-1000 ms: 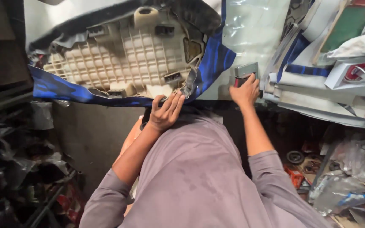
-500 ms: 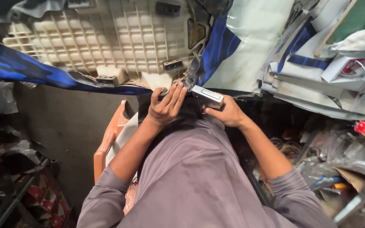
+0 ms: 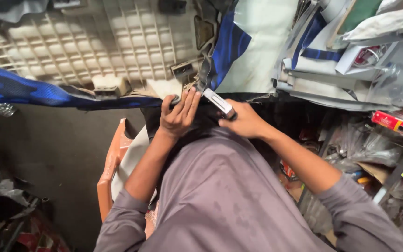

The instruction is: Replacing and stapling a new blue patterned seat cover onto a motorcycle seat.

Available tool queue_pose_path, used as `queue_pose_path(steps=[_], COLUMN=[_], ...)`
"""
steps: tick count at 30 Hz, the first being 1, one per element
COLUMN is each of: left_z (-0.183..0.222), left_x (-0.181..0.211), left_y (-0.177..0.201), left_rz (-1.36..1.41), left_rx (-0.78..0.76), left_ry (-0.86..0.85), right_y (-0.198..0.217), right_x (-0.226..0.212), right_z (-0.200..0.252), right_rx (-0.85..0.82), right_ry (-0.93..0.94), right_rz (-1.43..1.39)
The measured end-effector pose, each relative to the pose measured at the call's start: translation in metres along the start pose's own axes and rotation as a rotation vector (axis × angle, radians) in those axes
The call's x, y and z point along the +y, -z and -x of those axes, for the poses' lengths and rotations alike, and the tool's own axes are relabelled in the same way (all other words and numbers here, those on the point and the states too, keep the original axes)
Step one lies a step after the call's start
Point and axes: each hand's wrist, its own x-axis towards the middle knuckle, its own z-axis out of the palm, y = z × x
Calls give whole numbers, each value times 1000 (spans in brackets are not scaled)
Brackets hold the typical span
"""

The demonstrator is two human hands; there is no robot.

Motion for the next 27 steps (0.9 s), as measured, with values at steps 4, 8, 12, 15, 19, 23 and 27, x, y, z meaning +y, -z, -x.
queue_pose_path(steps=[4,8,12,15,19,23,27], left_z=[-3,-5,-3,-8,0,0,2], left_x=[-5,-4,-3,-4,-2,-3,-13], left_y=[5,5,3,6,3,-11,21], left_rz=[3,10,15,10,36,48,35], left_rx=[-13,-23,-7,-12,-15,35,-75], left_ry=[-43,-28,-4,-1,3,12,-86], right_y=[-25,-49,-62,-54,-57,-54,-59], right_x=[23,15,7,-17,-10,-8,-36], right_z=[13,12,10,11,12,2,3], right_rx=[-21,153,244,255,253,304,345], right_ry=[218,89,93,10,35,-72,-276], right_rz=[-378,-297,-275,-204,-221,-202,-98])
